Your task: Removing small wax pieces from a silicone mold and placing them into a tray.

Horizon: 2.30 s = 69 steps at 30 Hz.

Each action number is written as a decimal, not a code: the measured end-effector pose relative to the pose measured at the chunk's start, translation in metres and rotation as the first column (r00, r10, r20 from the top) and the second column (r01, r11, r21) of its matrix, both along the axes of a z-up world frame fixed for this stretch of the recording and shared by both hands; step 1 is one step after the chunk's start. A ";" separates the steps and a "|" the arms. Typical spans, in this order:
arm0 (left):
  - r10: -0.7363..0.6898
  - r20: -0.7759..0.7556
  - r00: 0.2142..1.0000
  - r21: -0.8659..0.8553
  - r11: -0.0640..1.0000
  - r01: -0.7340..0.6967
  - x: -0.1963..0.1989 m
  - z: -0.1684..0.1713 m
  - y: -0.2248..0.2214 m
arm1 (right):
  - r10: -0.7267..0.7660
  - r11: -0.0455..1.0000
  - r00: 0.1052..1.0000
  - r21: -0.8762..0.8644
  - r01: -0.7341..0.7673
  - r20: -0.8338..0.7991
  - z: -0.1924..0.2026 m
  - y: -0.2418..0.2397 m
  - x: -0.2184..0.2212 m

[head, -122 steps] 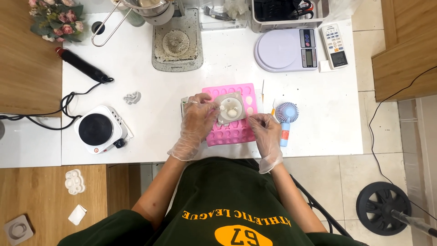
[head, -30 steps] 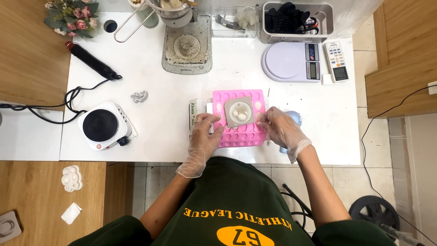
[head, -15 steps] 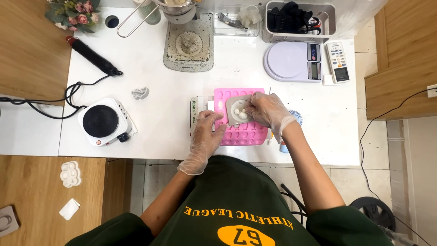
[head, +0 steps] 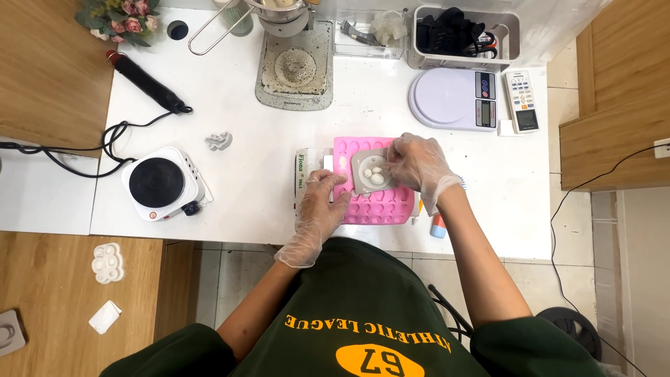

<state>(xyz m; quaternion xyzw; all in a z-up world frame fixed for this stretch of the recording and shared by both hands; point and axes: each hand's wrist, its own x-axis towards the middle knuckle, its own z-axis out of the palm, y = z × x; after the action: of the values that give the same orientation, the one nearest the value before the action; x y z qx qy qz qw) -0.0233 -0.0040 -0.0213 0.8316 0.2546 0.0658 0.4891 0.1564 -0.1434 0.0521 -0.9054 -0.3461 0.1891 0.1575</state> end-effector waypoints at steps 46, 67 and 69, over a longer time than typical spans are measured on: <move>-0.012 -0.076 0.997 0.063 0.998 0.016 -0.005 0.012 0.005 | -0.237 0.963 0.960 0.168 0.212 0.146 -0.047 -0.058 -0.060; 0.282 -0.147 0.948 -0.680 0.667 -0.304 -0.038 -0.055 -0.005 | -0.122 0.909 0.906 0.412 -0.062 0.406 -0.027 -0.014 -0.102; 0.171 -0.248 0.953 -0.683 0.667 -0.298 -0.037 -0.041 0.004 | 0.223 0.974 0.897 -0.116 -0.193 0.382 -0.029 0.009 -0.111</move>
<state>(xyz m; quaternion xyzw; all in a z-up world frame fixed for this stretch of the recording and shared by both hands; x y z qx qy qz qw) -0.0603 0.0000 -0.0625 0.5392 0.4041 -0.0438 0.7376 0.0453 -0.1348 0.0234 -0.8878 -0.4580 0.0325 0.0297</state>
